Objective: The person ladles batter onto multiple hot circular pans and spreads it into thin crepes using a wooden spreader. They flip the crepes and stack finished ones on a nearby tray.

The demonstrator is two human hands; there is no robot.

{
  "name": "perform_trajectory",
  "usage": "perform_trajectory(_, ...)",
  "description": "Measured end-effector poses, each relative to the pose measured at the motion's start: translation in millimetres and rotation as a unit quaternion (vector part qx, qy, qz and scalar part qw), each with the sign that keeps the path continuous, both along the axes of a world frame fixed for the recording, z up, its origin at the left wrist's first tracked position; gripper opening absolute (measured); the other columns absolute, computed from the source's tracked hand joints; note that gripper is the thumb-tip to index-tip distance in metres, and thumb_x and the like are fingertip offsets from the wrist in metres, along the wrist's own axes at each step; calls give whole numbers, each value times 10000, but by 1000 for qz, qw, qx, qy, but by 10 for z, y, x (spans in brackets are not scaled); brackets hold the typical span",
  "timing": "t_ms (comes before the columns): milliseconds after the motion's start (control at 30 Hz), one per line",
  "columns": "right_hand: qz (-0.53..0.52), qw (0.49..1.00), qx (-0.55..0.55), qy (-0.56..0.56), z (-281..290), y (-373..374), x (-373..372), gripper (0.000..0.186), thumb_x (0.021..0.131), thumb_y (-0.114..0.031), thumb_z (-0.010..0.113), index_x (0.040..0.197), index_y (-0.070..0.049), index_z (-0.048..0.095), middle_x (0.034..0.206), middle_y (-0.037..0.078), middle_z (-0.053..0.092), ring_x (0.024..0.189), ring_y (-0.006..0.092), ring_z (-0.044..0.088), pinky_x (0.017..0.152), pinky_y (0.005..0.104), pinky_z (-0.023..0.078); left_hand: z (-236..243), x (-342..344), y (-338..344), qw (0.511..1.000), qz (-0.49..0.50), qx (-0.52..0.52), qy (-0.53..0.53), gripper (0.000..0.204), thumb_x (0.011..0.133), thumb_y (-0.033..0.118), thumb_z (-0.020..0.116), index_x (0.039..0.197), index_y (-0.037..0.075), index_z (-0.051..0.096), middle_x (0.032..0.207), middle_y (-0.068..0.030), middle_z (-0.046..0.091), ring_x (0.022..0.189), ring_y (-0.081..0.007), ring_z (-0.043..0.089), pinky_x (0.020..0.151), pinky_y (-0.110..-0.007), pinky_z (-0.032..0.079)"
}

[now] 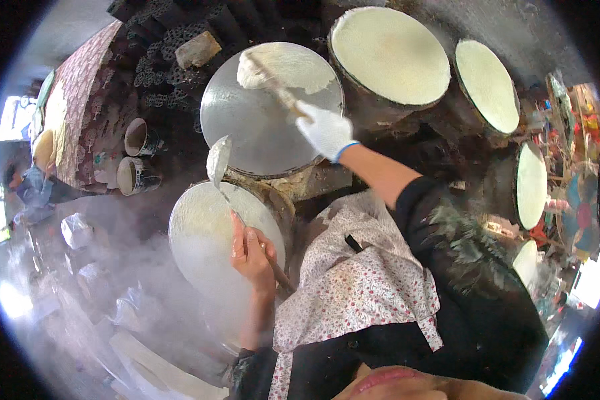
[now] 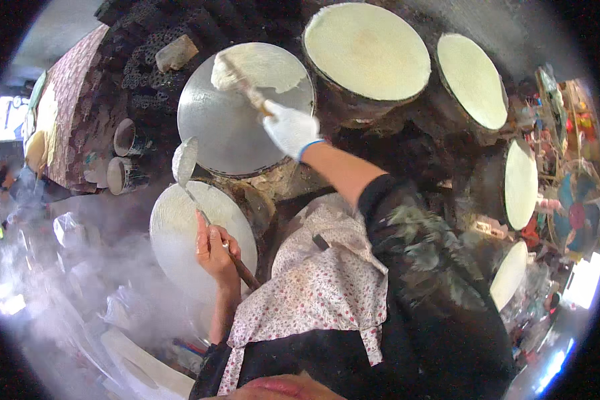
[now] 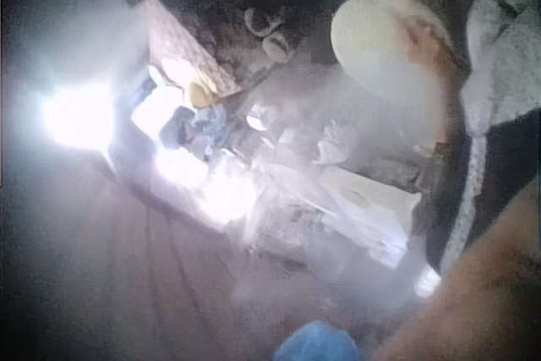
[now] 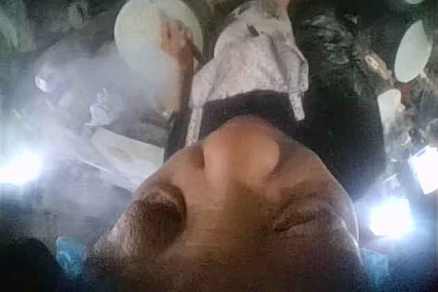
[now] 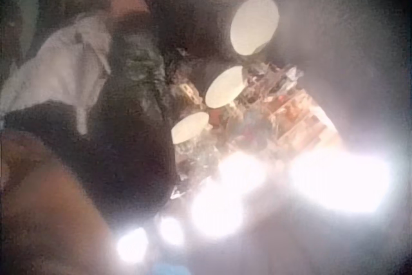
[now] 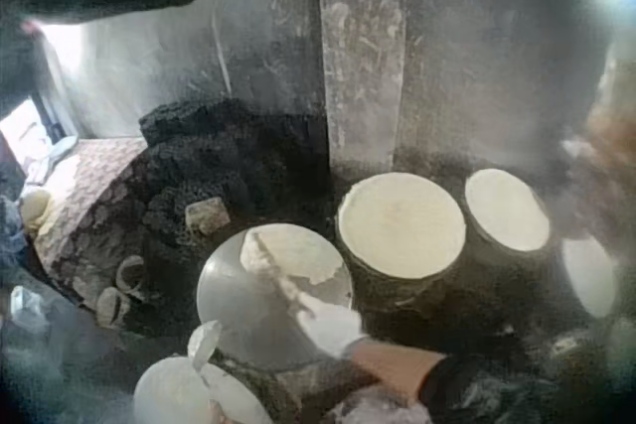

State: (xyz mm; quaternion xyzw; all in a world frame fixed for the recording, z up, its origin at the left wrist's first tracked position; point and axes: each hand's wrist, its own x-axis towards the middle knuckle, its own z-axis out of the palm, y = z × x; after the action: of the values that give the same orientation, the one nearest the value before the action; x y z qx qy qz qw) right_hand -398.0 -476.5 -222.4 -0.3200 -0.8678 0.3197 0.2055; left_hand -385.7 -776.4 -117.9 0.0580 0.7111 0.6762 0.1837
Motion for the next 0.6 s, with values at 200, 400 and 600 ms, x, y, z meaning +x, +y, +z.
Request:
perform_trajectory(200, 47, 978, -56, -193, 53, 82, 29, 439, 1020, -344, 490, 1426, -184, 536, 833, 209, 739, 759, 427, 722, 723, 577, 535, 83, 59, 28, 1000, 13, -8, 4, 549, 1074, 10, 445, 1621, 24, 391, 707, 7, 494, 525, -67, 439, 448, -231, 369)
perform_trajectory(400, 84, 990, 49, -105, -12, 248, 7, 492, 1013, -314, 517, 1488, -185, 516, 733, 175, 720, 662, 404, 707, 624, 567, 518, 228, 147, 217, 995, 66, -58, -47, 542, 1066, 25, 457, 1606, 9, 412, 700, 10, 493, 523, -64, 429, 441, -234, 375)
perform_trajectory(600, 172, 983, 4, -56, -3, 301, -152, 364, 978, -305, 551, 1316, -172, 568, 686, 167, 681, 635, 431, 683, 578, 573, 501, 139, 201, 364, 999, 38, -21, 28, 535, 1080, 51, 489, 1602, -20, 397, 689, 2, 489, 473, -67, 406, 416, -236, 359)
